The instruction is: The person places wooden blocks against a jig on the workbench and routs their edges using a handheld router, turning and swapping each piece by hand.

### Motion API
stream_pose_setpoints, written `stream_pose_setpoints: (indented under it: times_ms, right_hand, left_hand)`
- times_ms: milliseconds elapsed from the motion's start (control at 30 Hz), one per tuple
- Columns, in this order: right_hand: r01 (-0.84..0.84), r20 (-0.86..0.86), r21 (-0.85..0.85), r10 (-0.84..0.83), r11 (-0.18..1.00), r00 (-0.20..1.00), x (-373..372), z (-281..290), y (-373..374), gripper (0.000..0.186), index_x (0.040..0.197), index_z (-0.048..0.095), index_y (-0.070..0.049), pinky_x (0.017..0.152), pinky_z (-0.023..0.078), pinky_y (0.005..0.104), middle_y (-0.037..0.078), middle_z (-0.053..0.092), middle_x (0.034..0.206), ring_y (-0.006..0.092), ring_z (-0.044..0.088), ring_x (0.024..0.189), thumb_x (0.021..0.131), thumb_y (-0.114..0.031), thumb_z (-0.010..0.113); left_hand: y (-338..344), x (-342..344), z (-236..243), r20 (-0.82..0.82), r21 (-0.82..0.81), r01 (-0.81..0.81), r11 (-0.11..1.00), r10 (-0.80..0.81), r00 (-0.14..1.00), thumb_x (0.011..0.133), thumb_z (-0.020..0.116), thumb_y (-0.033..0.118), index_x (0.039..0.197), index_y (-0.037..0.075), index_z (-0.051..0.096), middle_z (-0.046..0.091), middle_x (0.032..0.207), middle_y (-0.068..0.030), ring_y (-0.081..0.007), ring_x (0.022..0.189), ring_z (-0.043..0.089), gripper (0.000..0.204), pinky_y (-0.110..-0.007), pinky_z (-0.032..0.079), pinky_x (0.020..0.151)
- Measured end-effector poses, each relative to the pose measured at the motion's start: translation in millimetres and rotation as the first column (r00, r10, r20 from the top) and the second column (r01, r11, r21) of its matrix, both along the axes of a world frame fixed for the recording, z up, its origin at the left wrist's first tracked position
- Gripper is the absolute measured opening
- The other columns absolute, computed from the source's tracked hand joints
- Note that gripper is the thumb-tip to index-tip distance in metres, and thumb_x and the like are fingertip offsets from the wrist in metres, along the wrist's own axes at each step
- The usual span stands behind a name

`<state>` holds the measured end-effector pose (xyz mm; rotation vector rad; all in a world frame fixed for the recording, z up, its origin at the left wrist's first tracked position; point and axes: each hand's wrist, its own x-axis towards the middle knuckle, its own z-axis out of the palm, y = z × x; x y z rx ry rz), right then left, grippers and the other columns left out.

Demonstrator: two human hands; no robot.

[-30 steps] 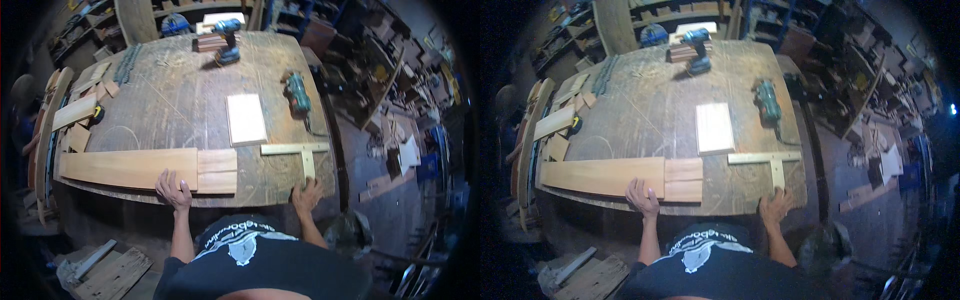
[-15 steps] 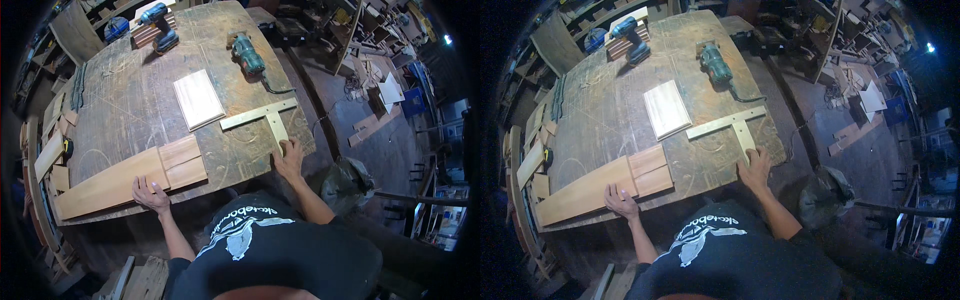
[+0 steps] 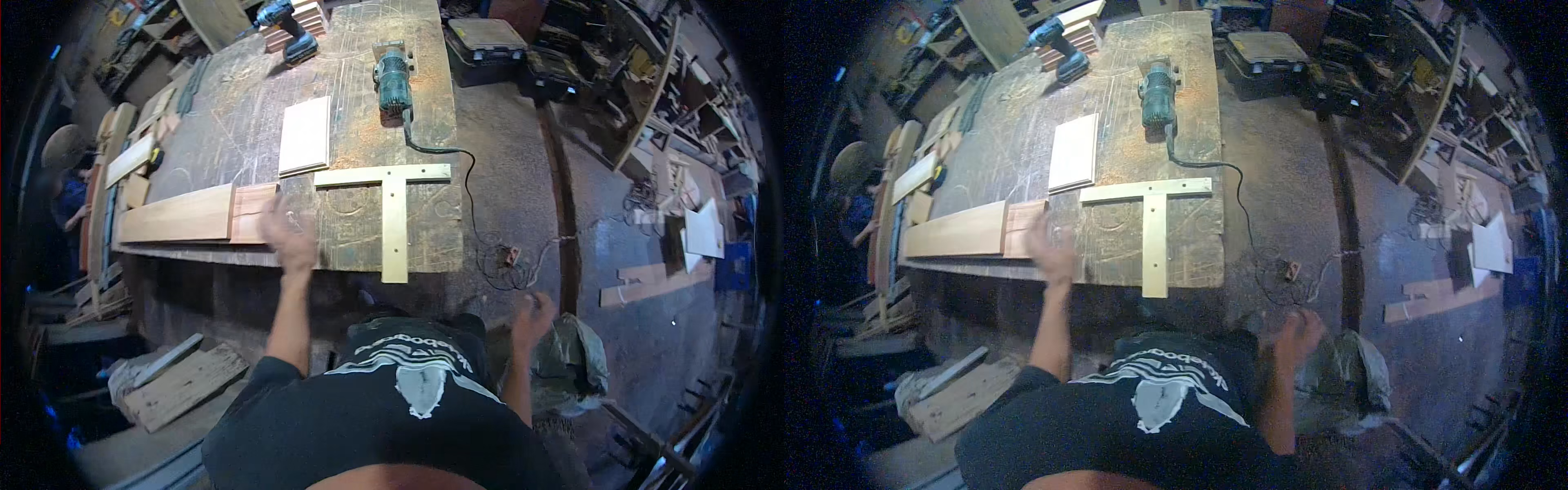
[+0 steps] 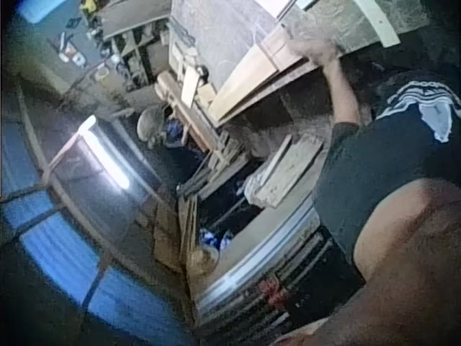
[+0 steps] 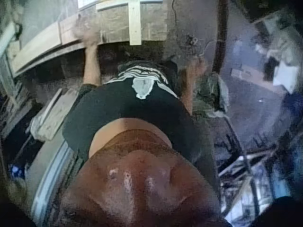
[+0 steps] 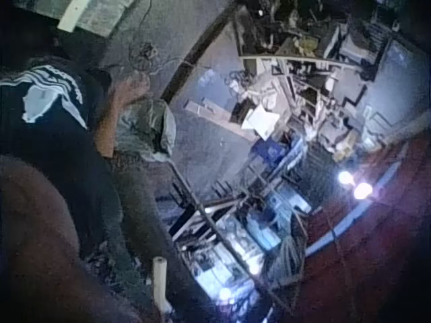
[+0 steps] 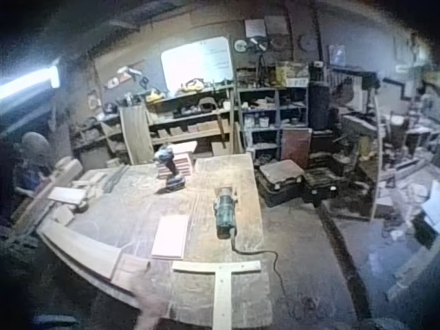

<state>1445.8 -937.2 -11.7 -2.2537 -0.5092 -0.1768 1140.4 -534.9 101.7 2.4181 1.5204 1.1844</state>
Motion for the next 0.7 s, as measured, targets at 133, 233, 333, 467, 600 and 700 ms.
stream_pose_setpoints:
  times_ms: [133,233,333,467,600,700]
  right_hand:
    - [0.105,-0.102,-0.072,-0.112,0.992,0.989,86,-2,-101,0.029,0.115,0.066,0.002,0.093,0.049,0.0403,0.017,0.064,0.113,0.0315,0.062,0.105,0.094,-0.017,0.069]
    - [0.260,-0.190,-0.050,-0.265,0.964,0.945,127,19,-157,0.034,0.121,0.065,0.002,0.092,0.050,0.0400,0.018,0.065,0.116,0.0319,0.063,0.103,0.097,-0.023,0.067]
    - [0.370,-0.211,-0.112,-0.386,0.922,0.898,158,13,-209,0.038,0.124,0.064,0.002,0.092,0.050,0.0404,0.019,0.064,0.120,0.0320,0.064,0.104,0.099,-0.027,0.065]
    - [0.383,-0.290,-0.158,-0.414,0.910,0.863,177,7,-222,0.038,0.124,0.064,0.002,0.092,0.050,0.0410,0.019,0.065,0.122,0.0320,0.064,0.106,0.100,-0.027,0.063]
    - [0.224,-0.310,-0.094,-0.243,0.970,0.919,177,-19,-194,0.034,0.116,0.064,0.006,0.090,0.050,0.0384,0.019,0.067,0.112,0.0280,0.065,0.100,0.099,-0.023,0.064]
    - [0.268,-0.377,-0.084,-0.280,0.960,0.883,177,-55,-197,0.041,0.118,0.068,0.003,0.092,0.051,0.0462,0.022,0.069,0.107,0.0381,0.066,0.102,0.096,-0.031,0.069]
  left_hand:
    - [-81,113,-1,0.050,-0.137,0.158,0.978,-0.153,0.987,0.081,0.073,0.020,0.122,0.005,0.065,0.052,0.135,-0.0201,-0.0386,0.131,0.043,0.044,-0.053,0.030,0.113]
    - [-117,165,8,0.019,-0.192,0.205,0.960,-0.205,0.979,0.082,0.073,0.020,0.121,0.006,0.066,0.053,0.134,-0.0194,-0.0400,0.130,0.043,0.042,-0.053,0.032,0.111]
    - [-126,189,-13,0.059,-0.209,0.185,0.960,-0.176,0.983,0.083,0.072,0.021,0.121,0.006,0.066,0.053,0.134,-0.0196,-0.0401,0.130,0.043,0.041,-0.053,0.033,0.111]
    - [-125,201,-37,-0.023,-0.230,0.104,0.967,-0.113,0.993,0.083,0.073,0.022,0.122,0.006,0.066,0.053,0.132,-0.0196,-0.0402,0.129,0.044,0.043,-0.053,0.033,0.111]
    - [-127,217,-38,-0.066,-0.256,-0.032,0.966,0.015,0.998,0.083,0.073,0.023,0.124,0.004,0.064,0.052,0.133,-0.0212,-0.0409,0.129,0.042,0.046,-0.053,0.031,0.111]
    - [-128,253,-18,-0.013,-0.209,-0.041,0.977,0.039,0.999,0.083,0.071,0.021,0.124,0.002,0.063,0.050,0.132,-0.0249,-0.0429,0.128,0.040,0.046,-0.055,0.029,0.112]
